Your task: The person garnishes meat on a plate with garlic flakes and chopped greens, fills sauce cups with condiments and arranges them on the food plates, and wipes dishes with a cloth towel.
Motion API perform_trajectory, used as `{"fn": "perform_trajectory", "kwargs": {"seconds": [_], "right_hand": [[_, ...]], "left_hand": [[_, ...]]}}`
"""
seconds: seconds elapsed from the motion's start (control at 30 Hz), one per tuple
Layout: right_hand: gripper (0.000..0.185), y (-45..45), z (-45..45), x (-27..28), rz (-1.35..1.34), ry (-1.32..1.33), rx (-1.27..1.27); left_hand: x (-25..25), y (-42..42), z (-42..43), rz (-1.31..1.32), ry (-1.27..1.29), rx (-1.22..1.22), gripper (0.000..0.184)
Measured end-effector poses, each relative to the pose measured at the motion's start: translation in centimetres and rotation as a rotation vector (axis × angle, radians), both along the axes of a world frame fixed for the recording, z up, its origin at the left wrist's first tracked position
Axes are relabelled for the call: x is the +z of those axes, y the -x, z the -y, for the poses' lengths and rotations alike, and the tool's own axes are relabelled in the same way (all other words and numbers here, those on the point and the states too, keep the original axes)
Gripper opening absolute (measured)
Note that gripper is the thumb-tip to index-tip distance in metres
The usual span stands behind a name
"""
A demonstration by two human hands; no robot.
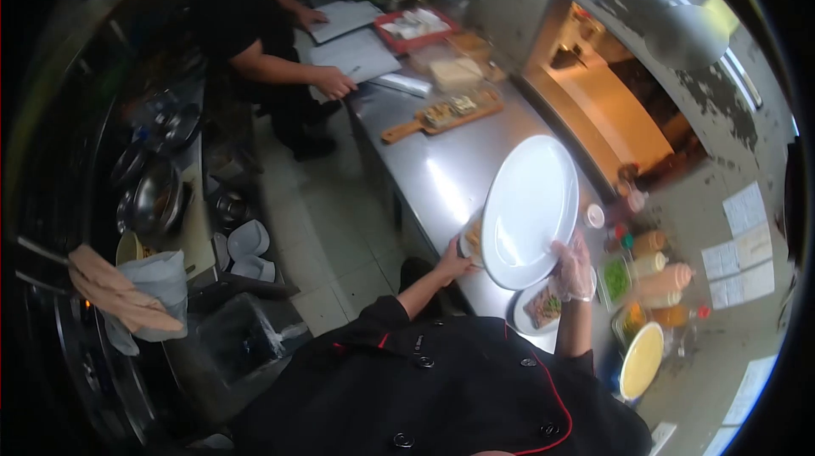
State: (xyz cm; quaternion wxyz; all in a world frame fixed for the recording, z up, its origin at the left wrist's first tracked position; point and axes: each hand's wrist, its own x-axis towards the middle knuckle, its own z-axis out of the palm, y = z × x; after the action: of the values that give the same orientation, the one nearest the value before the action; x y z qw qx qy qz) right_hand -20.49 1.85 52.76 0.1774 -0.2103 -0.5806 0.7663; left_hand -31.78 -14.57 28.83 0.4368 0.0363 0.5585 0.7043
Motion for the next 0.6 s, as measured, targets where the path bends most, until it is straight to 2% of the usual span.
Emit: {"fn": "perform_trajectory", "kwargs": {"seconds": [0.07, 0.1, 0.17, 0.23, 0.27, 0.3, 0.37, 0.4, 0.5, 0.57, 0.6], "right_hand": [[0.051, 1.6, 2.7, -0.2, 0.042, 0.013, 0.026], [0.050, 2.9, 3.8, -1.3, -0.037, -0.002, 0.038], [0.049, 5.1, 6.9, -2.4, -0.152, -0.034, 0.110], [0.049, 6.2, 10.9, -1.7, -0.019, -0.164, 0.192], [0.055, 7.3, 11.5, -4.9, -0.081, -0.045, 0.304], [0.054, 7.9, 13.6, -6.1, -0.144, 0.013, 0.362], [0.053, 8.3, 18.8, -5.4, -0.085, -0.014, 0.476], [0.052, 8.6, 21.4, -5.2, -0.124, 0.058, 0.565], [0.051, 8.7, 27.2, -4.9, -0.097, -0.126, 0.850], [0.051, 8.2, 31.4, -6.1, -0.080, 0.013, 0.974], [0.047, 7.6, 33.6, -6.3, -0.182, -0.019, 1.008]], "left_hand": [[-0.3, 0.4, 1.4, 0.106, -0.013, -0.034, 0.068], [-0.1, 0.1, 2.8, 0.151, -0.210, 0.005, 0.068], [4.8, -2.2, 8.6, 0.212, -0.595, 0.092, 0.069], [9.1, -4.9, 13.8, 0.093, -0.776, 0.193, 0.068], [10.9, -6.7, 15.8, 0.026, -0.865, 0.248, 0.068], [12.5, -8.2, 17.5, -0.097, -0.766, 0.314, 0.067], [15.1, -10.7, 20.9, -0.317, -0.536, 0.465, 0.066], [15.6, -11.7, 22.4, -0.336, -0.490, 0.531, 0.072], [15.9, -14.9, 26.0, -0.241, -0.459, 0.837, 0.067], [14.3, -16.7, 28.7, -0.236, -0.456, 1.021, 0.058], [13.7, -17.4, 30.1, -0.269, -0.430, 1.104, 0.054]]}}
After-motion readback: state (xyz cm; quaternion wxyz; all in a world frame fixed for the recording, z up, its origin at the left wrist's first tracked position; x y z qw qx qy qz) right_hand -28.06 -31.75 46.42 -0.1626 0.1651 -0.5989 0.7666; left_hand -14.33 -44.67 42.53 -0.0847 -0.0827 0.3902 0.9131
